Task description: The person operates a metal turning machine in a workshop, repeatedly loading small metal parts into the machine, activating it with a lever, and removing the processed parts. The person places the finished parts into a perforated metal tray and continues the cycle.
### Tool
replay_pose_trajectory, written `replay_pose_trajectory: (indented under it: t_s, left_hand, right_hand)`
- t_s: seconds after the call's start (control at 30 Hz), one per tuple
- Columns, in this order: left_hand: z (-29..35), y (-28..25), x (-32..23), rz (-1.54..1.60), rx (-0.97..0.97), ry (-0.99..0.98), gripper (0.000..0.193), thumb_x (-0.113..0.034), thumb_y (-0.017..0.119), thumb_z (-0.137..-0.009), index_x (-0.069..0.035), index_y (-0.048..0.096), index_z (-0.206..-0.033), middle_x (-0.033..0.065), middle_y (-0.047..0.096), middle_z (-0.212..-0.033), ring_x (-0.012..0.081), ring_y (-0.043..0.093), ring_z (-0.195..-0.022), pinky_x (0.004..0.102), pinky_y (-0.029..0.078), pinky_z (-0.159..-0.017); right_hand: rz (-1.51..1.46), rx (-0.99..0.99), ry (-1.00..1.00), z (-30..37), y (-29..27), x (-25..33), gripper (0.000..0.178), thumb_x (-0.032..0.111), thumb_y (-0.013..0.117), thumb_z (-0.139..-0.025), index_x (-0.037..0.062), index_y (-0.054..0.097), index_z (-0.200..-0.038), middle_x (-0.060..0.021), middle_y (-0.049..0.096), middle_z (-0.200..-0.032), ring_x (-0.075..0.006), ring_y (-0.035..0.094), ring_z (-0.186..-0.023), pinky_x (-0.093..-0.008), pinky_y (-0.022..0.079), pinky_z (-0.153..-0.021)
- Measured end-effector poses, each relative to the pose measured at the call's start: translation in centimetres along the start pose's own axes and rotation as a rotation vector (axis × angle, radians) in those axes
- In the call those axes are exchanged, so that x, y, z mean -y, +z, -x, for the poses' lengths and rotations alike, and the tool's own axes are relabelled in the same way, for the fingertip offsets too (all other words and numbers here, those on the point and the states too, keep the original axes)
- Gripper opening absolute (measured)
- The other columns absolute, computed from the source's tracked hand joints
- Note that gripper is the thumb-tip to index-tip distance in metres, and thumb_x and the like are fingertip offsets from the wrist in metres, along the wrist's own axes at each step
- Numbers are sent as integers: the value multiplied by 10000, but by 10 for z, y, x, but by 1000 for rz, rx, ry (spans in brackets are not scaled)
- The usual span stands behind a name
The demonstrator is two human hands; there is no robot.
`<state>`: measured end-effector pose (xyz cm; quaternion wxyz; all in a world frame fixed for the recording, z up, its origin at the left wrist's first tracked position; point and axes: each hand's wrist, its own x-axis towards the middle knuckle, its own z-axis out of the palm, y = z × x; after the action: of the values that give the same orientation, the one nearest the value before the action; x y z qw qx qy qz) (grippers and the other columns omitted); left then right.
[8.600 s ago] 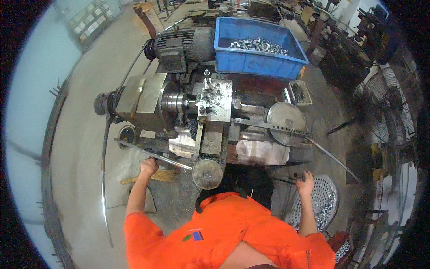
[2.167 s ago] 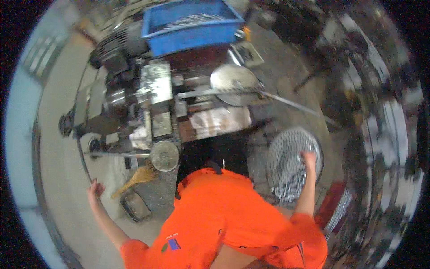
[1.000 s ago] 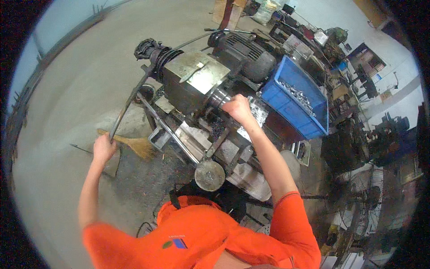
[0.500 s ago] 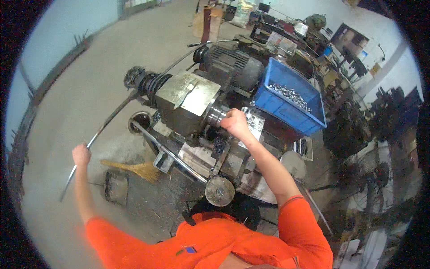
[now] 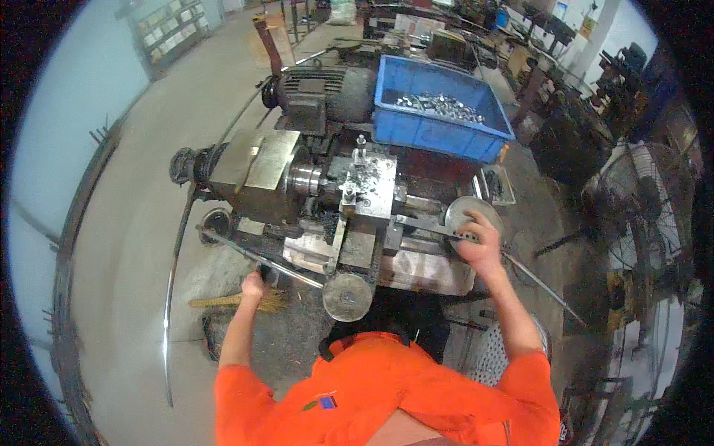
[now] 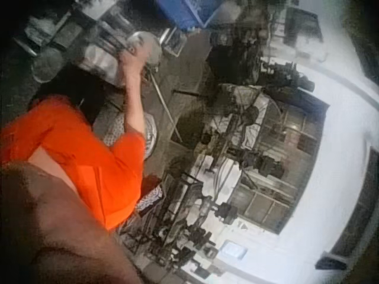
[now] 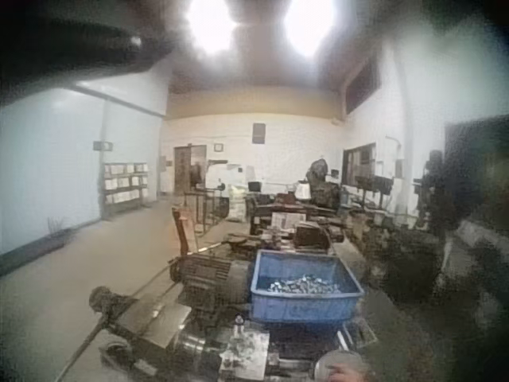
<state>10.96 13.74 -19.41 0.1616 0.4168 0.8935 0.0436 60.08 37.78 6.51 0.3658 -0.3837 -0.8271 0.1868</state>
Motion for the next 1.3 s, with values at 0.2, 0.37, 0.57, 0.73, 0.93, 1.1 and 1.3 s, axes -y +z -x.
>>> replay_pose_trajectory:
  t_s: [0.2,0.37,0.57,0.73,0.93,1.1,1.3]
  left_hand:
    - [-10,-65,-35,-582,74,140,204,-247,594,-660,-138,583,-833,82,596,-845,237,577,-785,342,445,-664]
    - [13,-95,-40,-147,-73,26,286,-264,600,-669,-113,584,-911,111,594,-860,214,573,-821,347,445,-665]
    - [-1,-103,21,800,-200,-22,351,-246,541,-766,60,524,-938,150,575,-621,177,540,-431,277,444,-403]
    - [12,-150,-46,1056,-196,-165,426,-361,508,-789,62,525,-835,158,577,-630,192,540,-410,253,439,-371]
    - [-2,-116,-73,1187,-398,-134,251,-211,475,-766,38,492,-747,97,488,-497,215,517,-375,288,427,-313]
    - [-5,-116,-74,1158,-383,-191,214,-175,482,-738,33,470,-784,90,485,-522,203,514,-389,287,421,-306]
    - [7,-122,-89,1078,-536,-141,284,-221,494,-726,56,486,-665,110,501,-506,206,509,-366,282,421,-307]
  right_hand:
    - [216,-93,496,79,-80,-80,239,88,536,-540,26,605,-761,-170,527,-1037,-321,501,-954,-327,392,-814]
    - [841,191,804,152,-135,-173,470,169,593,-553,73,531,-1008,-164,547,-960,-327,510,-890,-393,420,-754]
    - [1003,250,907,179,-145,-185,278,218,547,-607,36,557,-817,-177,577,-836,-327,550,-808,-388,434,-722]
    - [885,283,989,217,-124,-131,275,226,498,-622,44,563,-818,-179,580,-838,-332,549,-816,-390,435,-726]
    - [356,124,994,256,-74,-59,255,233,536,-580,-14,545,-643,-189,523,-581,-325,533,-580,-363,411,-527]
    - [75,-13,986,283,-40,-63,221,196,535,-547,-1,537,-647,-142,534,-558,-264,519,-532,-355,399,-492]
    - [83,-22,1059,272,-33,-45,186,169,515,-559,3,522,-644,-66,481,-519,-161,461,-502,-302,365,-465]
